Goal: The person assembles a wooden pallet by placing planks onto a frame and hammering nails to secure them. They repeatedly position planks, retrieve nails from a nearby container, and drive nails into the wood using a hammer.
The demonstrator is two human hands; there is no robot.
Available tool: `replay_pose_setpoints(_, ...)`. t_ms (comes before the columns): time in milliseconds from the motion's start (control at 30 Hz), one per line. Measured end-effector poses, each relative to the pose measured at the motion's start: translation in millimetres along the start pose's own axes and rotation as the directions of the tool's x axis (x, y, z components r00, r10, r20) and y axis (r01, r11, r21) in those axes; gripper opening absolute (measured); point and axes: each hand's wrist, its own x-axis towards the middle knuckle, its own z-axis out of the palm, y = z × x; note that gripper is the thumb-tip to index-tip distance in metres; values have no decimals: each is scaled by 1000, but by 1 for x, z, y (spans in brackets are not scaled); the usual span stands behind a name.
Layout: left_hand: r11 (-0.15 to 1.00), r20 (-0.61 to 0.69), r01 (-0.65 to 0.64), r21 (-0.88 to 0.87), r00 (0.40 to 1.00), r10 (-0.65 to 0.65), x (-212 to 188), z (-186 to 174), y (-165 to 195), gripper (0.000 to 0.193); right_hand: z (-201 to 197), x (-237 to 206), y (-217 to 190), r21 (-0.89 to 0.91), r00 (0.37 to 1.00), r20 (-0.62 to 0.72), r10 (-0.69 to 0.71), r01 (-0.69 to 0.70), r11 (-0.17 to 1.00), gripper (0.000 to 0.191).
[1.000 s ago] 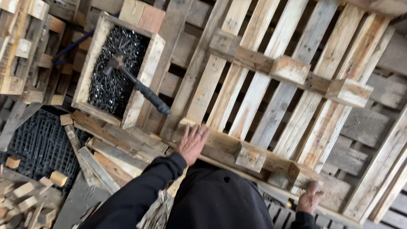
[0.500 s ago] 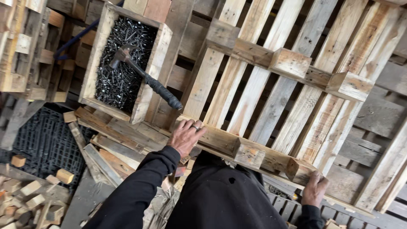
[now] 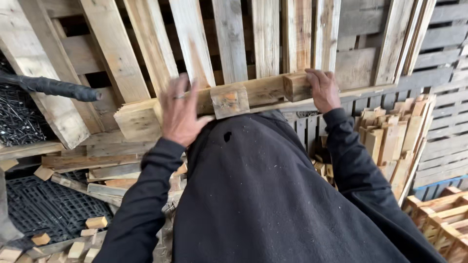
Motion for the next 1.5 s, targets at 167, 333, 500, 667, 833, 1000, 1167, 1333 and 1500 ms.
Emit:
replay_pose_setpoints(167,938,1,48,-342,999,-51,45,43,64,80,-1,7,-7,98,944,-110,-311,322,942,26)
replay_pose_setpoints(333,878,-307,65,-475,922,-235,49,80,84,45,-3,5,1,128,970,-71,-230,238,963,24)
replay_pose_setpoints(500,898,-457,-82,-433,878,-140,44,90,87,24,3,-5,22,74,922,-144,-361,373,925,26)
replay_pose_setpoints(667,906,-333,72,-417,915,-226,54,81,93,26,10,-2,46,-364,760,-76,-645,581,728,33)
replay_pose_setpoints(833,89,-170,-150,-985,720,-672,63,28,36,55,11,20,34,-412,834,5,-551,504,759,40)
replay_pose_setpoints(1000,-324,152,-608,-724,317,-936,46,-60,-82,78,29,33,-43,-99,883,-165,-439,428,898,17)
replay_pose_setpoints(1167,-430,72,-544,-720,558,-827,43,-116,-166,53,51,62,-157,147,772,56,-634,621,770,20)
replay_pose_setpoints(1333,-40,-55,-282,-959,320,-946,46,-110,-99,34,59,76,-263,458,667,258,-699,553,696,26)
replay_pose_setpoints(1500,471,-466,-337,-815,864,-190,10,-105,-15,65,80,75,-303,647,637,444,-630,258,717,52)
